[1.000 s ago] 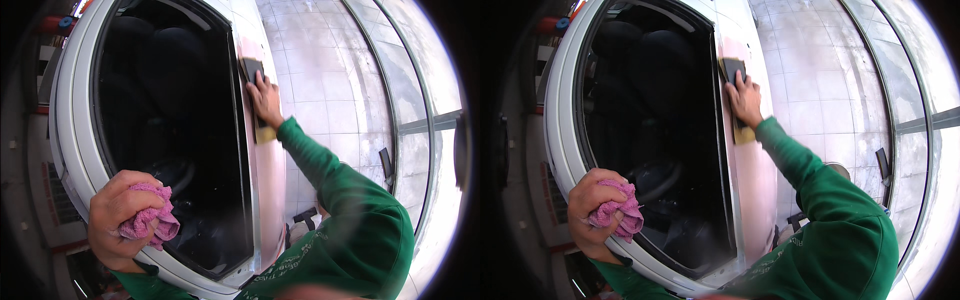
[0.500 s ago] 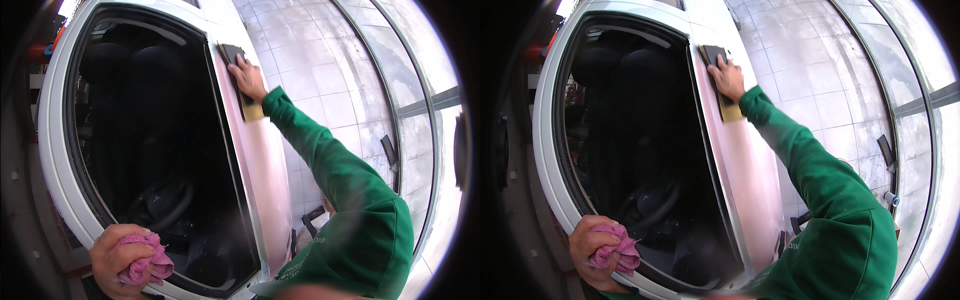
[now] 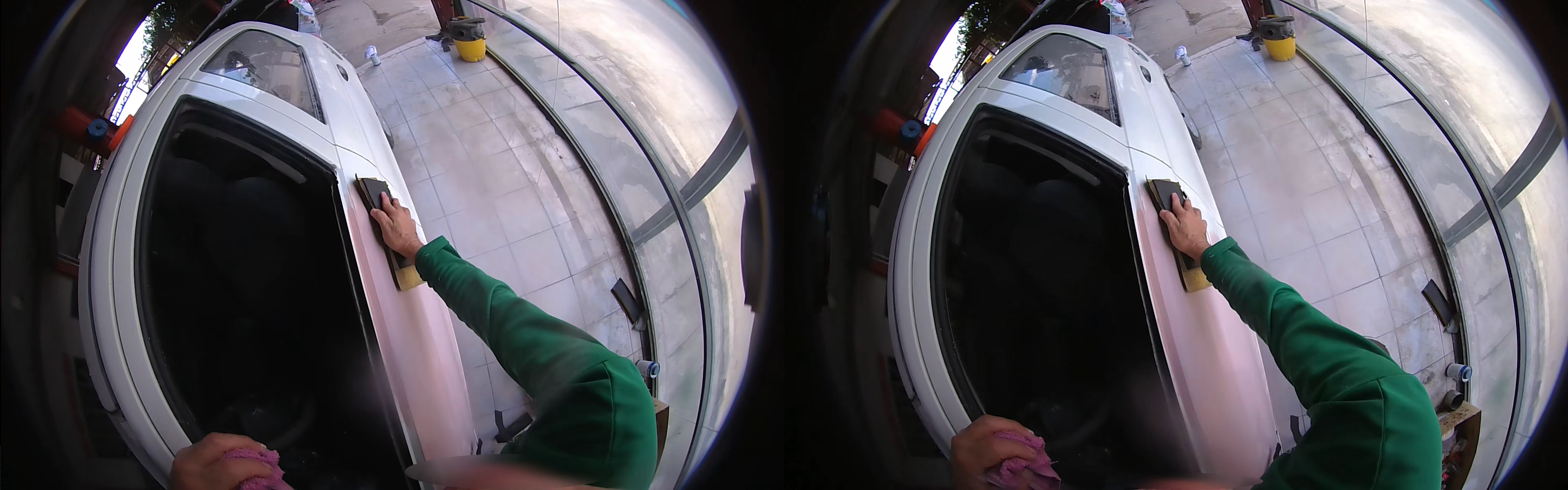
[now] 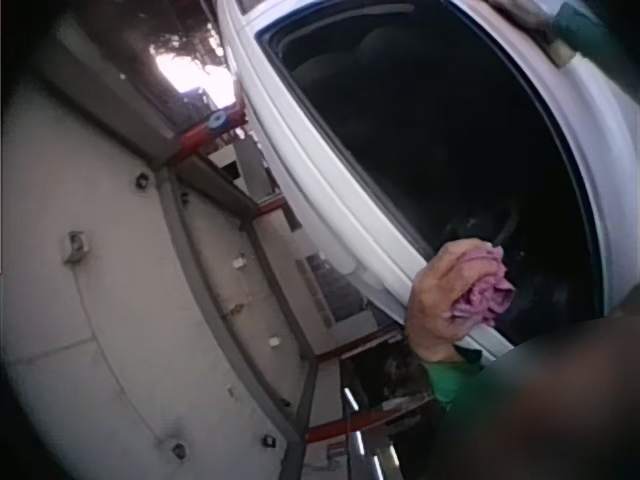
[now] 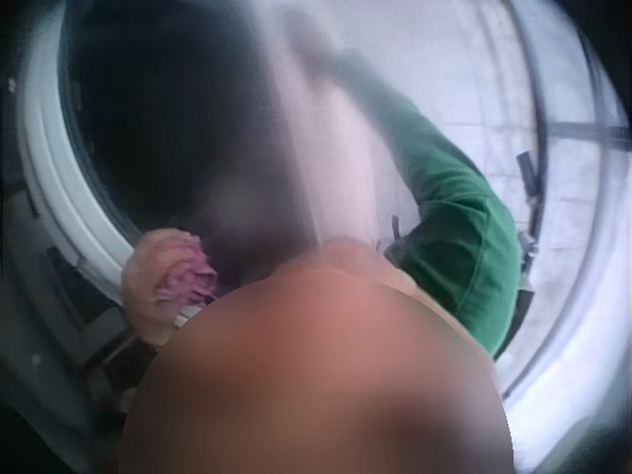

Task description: The person sands the surface of a white car door with a sanding block and wipes the area with a pink cloth. The person repeatedly dips the sanding block into a bucket of water and continues sanding and wiping the door panel.

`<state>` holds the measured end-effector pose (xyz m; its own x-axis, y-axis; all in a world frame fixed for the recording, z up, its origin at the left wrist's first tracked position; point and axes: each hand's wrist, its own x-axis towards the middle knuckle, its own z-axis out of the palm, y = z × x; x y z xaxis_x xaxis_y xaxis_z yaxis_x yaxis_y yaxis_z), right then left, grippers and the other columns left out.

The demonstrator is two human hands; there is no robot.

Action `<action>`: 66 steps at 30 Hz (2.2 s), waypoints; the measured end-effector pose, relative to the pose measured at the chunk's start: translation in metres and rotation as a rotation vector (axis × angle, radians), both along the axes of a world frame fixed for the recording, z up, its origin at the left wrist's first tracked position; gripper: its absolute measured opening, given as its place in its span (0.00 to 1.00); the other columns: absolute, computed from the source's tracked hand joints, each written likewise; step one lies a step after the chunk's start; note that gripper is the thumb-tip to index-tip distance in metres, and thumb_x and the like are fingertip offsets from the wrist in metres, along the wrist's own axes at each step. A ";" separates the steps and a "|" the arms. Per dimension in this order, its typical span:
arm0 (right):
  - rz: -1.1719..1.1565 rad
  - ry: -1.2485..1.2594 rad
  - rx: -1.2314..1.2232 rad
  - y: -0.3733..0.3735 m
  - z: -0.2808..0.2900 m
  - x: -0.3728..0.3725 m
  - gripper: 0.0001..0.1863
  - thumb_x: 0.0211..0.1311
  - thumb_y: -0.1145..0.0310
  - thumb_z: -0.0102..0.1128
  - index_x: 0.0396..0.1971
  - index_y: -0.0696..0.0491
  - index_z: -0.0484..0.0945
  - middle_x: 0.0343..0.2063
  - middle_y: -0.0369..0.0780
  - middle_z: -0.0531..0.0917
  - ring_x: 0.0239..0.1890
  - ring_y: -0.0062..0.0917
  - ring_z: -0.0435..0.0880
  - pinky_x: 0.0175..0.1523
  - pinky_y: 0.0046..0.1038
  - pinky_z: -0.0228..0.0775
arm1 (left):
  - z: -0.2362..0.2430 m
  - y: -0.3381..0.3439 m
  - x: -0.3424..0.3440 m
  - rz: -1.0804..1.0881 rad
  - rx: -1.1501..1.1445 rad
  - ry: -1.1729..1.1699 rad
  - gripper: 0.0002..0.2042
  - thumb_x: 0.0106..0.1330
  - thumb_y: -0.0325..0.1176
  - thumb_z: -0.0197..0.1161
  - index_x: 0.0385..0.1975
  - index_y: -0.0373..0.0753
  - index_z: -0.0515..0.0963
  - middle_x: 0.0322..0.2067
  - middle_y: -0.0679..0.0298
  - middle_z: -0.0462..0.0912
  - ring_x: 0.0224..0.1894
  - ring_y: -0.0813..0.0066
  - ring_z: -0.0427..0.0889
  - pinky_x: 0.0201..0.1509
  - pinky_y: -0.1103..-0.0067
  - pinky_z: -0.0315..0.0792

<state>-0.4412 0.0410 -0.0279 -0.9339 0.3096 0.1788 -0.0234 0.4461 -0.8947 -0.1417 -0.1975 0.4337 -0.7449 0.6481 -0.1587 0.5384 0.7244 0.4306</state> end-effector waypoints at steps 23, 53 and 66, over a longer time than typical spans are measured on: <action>0.108 0.020 -0.128 -0.094 -0.018 0.317 0.36 0.76 0.53 0.53 0.75 0.58 0.61 0.75 0.60 0.58 0.71 0.54 0.65 0.69 0.49 0.59 | -0.014 -0.025 0.007 -0.099 -0.163 0.070 0.12 0.65 0.38 0.68 0.41 0.37 0.83 0.40 0.50 0.86 0.42 0.56 0.88 0.41 0.68 0.83; -0.188 0.031 -0.062 -0.092 -0.019 0.356 0.21 0.75 0.52 0.48 0.53 0.52 0.78 0.52 0.54 0.81 0.54 0.56 0.79 0.55 0.58 0.70 | -0.077 -0.047 0.133 -0.106 -0.065 0.243 0.13 0.63 0.27 0.62 0.47 0.32 0.82 0.50 0.54 0.83 0.53 0.65 0.81 0.64 0.72 0.70; -0.035 0.055 -0.128 -0.166 -0.040 0.535 0.34 0.75 0.49 0.52 0.72 0.54 0.69 0.68 0.60 0.69 0.64 0.56 0.72 0.64 0.52 0.65 | -0.087 -0.064 0.138 -0.081 -0.128 0.146 0.12 0.63 0.27 0.61 0.46 0.38 0.82 0.42 0.64 0.83 0.43 0.78 0.81 0.55 0.81 0.74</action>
<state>0.0937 -0.1252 -0.0679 -0.9118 0.3658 0.1864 -0.0602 0.3301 -0.9420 -0.0037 -0.2614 0.3466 -0.7119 0.6885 -0.1381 0.6474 0.7197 0.2508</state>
